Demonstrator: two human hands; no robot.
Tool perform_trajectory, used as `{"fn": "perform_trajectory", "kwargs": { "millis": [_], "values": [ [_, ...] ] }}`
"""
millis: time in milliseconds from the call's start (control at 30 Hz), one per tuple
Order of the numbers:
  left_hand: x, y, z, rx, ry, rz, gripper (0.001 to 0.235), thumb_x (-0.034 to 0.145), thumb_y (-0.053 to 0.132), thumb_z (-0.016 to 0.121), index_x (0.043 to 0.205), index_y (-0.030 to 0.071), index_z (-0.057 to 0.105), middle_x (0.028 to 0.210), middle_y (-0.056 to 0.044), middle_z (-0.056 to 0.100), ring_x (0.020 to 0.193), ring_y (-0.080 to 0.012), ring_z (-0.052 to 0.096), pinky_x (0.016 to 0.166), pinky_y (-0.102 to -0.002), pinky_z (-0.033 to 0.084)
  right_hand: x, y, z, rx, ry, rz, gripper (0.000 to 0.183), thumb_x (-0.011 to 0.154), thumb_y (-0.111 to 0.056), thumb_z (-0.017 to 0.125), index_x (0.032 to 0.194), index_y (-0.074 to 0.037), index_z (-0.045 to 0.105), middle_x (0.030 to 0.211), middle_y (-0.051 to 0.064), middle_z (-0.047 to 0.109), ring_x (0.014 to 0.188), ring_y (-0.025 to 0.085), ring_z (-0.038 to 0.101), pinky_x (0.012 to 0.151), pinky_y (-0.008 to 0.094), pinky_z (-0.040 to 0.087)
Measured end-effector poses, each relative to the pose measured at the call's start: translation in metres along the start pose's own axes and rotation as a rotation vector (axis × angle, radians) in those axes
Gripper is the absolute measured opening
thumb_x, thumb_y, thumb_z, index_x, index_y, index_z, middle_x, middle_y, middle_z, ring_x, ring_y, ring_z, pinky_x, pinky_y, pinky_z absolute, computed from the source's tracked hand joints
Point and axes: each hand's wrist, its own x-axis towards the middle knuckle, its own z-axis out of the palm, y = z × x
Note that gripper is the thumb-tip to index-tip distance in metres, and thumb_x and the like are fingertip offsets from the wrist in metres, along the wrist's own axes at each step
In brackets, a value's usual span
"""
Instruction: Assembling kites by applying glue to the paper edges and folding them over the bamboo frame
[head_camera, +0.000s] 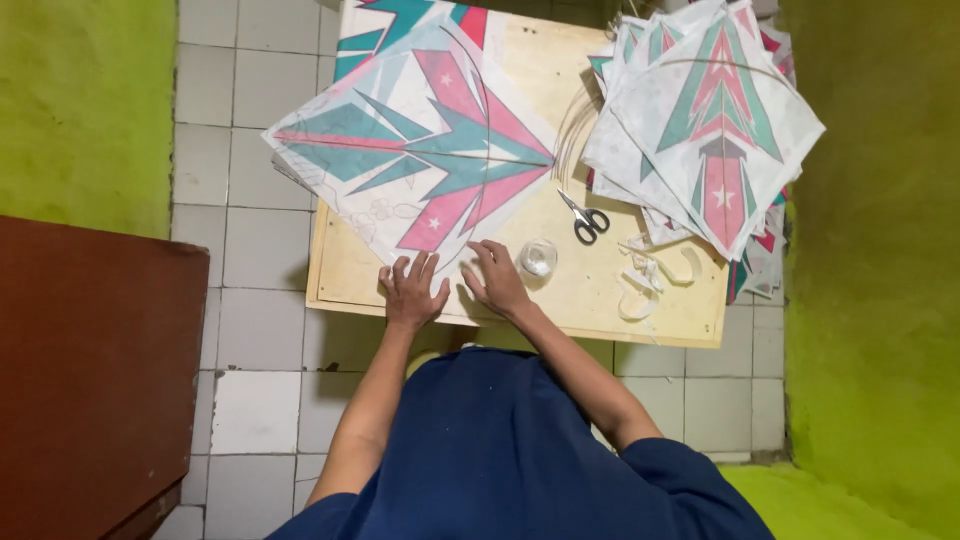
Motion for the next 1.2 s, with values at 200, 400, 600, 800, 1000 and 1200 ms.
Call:
{"fn": "perform_trajectory", "kwargs": {
  "millis": [200, 400, 600, 800, 1000, 1200],
  "values": [
    [-0.002, 0.000, 0.003, -0.015, -0.010, -0.022, 0.048, 0.085, 0.055, 0.060, 0.120, 0.024, 0.070, 0.121, 0.001, 0.065, 0.115, -0.0234, 0.047, 0.096, -0.049, 0.030, 0.002, -0.011, -0.008, -0.126, -0.166, 0.090, 0.054, 0.098, -0.053, 0.052, 0.138, -0.017, 0.054, 0.108, 0.014, 0.052, 0.104, 0.035, 0.057, 0.093, 0.047, 0.049],
    [0.001, -0.002, 0.004, -0.058, 0.006, -0.013, 0.047, 0.083, 0.054, 0.064, 0.117, 0.021, 0.071, 0.118, -0.001, 0.065, 0.113, -0.0242, 0.048, 0.095, -0.050, 0.031, -0.002, -0.008, 0.004, -0.232, -0.118, 0.079, 0.056, 0.100, -0.052, 0.049, 0.140, -0.014, 0.055, 0.110, 0.012, 0.052, 0.109, 0.037, 0.057, 0.088, 0.048, 0.049],
    [0.001, -0.003, 0.005, -0.076, -0.001, -0.009, 0.048, 0.083, 0.052, 0.066, 0.117, 0.020, 0.071, 0.119, -0.002, 0.064, 0.113, -0.0246, 0.049, 0.096, -0.050, 0.031, -0.010, 0.007, 0.021, -0.307, -0.026, -0.042, 0.048, 0.098, -0.056, 0.050, 0.130, -0.021, 0.062, 0.108, 0.009, 0.048, 0.105, 0.034, 0.055, 0.079, 0.044, 0.048],
    [0.001, -0.003, 0.007, -0.064, 0.010, 0.000, 0.048, 0.082, 0.053, 0.066, 0.117, 0.020, 0.071, 0.119, -0.001, 0.064, 0.113, -0.0240, 0.049, 0.095, -0.049, 0.031, -0.010, 0.004, 0.018, -0.316, -0.037, 0.051, 0.042, 0.101, -0.051, 0.049, 0.128, -0.024, 0.065, 0.110, 0.008, 0.052, 0.108, 0.033, 0.058, 0.082, 0.043, 0.051],
    [0.003, -0.001, 0.002, -0.060, 0.029, -0.002, 0.046, 0.083, 0.052, 0.065, 0.116, 0.020, 0.071, 0.118, -0.001, 0.064, 0.112, -0.0233, 0.050, 0.095, -0.048, 0.031, 0.001, -0.006, 0.011, -0.247, -0.105, 0.187, 0.053, 0.103, -0.050, 0.041, 0.140, -0.014, 0.052, 0.110, 0.015, 0.049, 0.106, 0.039, 0.058, 0.084, 0.047, 0.050],
    [0.001, -0.002, 0.002, -0.029, 0.049, 0.005, 0.045, 0.082, 0.054, 0.066, 0.115, 0.023, 0.071, 0.117, 0.000, 0.065, 0.111, -0.0224, 0.051, 0.095, -0.048, 0.031, -0.004, 0.003, 0.012, -0.233, -0.115, 0.098, 0.055, 0.102, -0.050, 0.044, 0.145, -0.016, 0.045, 0.113, 0.017, 0.049, 0.110, 0.042, 0.056, 0.087, 0.051, 0.049]
  ]
}}
